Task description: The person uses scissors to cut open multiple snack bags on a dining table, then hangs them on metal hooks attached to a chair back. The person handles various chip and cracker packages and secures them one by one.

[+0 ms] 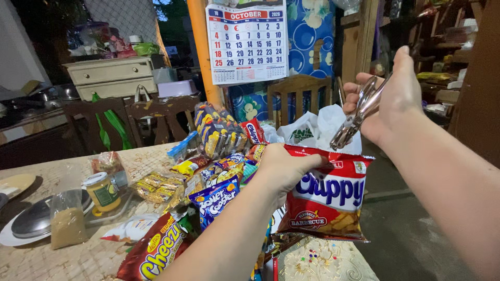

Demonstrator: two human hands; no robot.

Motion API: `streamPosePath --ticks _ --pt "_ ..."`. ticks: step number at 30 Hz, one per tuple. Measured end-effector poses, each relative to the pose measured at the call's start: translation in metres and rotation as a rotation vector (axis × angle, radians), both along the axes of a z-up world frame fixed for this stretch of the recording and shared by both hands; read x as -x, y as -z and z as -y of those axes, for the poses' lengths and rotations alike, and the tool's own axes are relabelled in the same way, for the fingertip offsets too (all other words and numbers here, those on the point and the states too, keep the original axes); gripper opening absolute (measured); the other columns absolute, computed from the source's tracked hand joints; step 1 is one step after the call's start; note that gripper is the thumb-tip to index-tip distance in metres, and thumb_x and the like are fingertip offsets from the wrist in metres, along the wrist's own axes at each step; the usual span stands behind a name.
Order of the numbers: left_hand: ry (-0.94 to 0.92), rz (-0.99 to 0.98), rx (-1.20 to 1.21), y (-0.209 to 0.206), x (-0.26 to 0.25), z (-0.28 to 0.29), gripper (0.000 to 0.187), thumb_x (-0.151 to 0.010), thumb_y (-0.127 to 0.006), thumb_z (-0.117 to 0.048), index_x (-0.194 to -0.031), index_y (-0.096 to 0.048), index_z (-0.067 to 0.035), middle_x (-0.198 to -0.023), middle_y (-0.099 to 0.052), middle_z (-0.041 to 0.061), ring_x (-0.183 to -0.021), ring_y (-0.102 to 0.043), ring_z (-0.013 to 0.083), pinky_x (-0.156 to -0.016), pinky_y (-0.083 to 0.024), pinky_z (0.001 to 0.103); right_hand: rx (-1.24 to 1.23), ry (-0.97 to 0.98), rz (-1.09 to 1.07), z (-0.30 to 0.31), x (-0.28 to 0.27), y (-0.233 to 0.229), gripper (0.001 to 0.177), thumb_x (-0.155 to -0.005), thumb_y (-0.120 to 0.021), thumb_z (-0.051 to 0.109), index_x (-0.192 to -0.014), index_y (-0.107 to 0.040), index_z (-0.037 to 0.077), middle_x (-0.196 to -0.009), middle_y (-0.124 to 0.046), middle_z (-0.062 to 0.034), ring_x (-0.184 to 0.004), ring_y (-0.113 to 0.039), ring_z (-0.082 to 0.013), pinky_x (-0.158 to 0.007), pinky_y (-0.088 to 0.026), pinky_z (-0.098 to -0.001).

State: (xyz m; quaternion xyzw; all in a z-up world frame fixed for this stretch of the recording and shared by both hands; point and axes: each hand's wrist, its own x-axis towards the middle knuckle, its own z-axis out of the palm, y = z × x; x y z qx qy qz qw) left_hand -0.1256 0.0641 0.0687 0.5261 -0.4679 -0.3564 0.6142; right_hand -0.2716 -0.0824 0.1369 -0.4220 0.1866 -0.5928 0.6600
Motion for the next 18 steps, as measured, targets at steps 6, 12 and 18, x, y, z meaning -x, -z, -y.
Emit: streamPosePath --ticks 6,12,18 --pt "-0.030 0.055 -0.008 0.003 -0.004 0.000 0.021 -0.066 -0.084 -0.009 -0.078 -0.075 0.005 -0.074 -0.077 0.013 -0.058 -0.073 0.0179 -0.054 -0.059 0.034 -0.030 -0.027 -0.031 -0.008 -0.009 0.000 0.069 -0.099 -0.037 0.067 -0.104 -0.056 0.001 -0.090 -0.062 -0.0155 -0.068 -0.053 -0.0192 -0.062 -0.048 -0.0365" --pt "0.004 0.081 0.034 0.008 -0.006 0.001 0.019 -0.066 -0.084 -0.009 -0.077 -0.076 0.004 -0.073 -0.076 0.011 -0.058 -0.071 0.0162 -0.054 -0.058 0.034 -0.020 -0.092 -0.111 -0.018 -0.015 -0.002 0.065 -0.101 -0.037 0.064 -0.105 -0.054 0.001 -0.089 -0.059 -0.0154 -0.067 -0.052 -0.0191 -0.059 -0.046 -0.0353" --pt "0.023 0.028 0.022 0.005 -0.002 -0.003 0.021 -0.064 -0.085 -0.005 -0.081 -0.075 0.004 -0.074 -0.076 0.013 -0.057 -0.072 0.0180 -0.053 -0.060 0.035 -0.034 -0.092 -0.160 -0.021 -0.019 -0.003 0.065 -0.101 -0.038 0.062 -0.107 -0.053 -0.001 -0.088 -0.055 -0.0127 -0.066 -0.049 -0.0180 -0.055 -0.043 -0.0339"
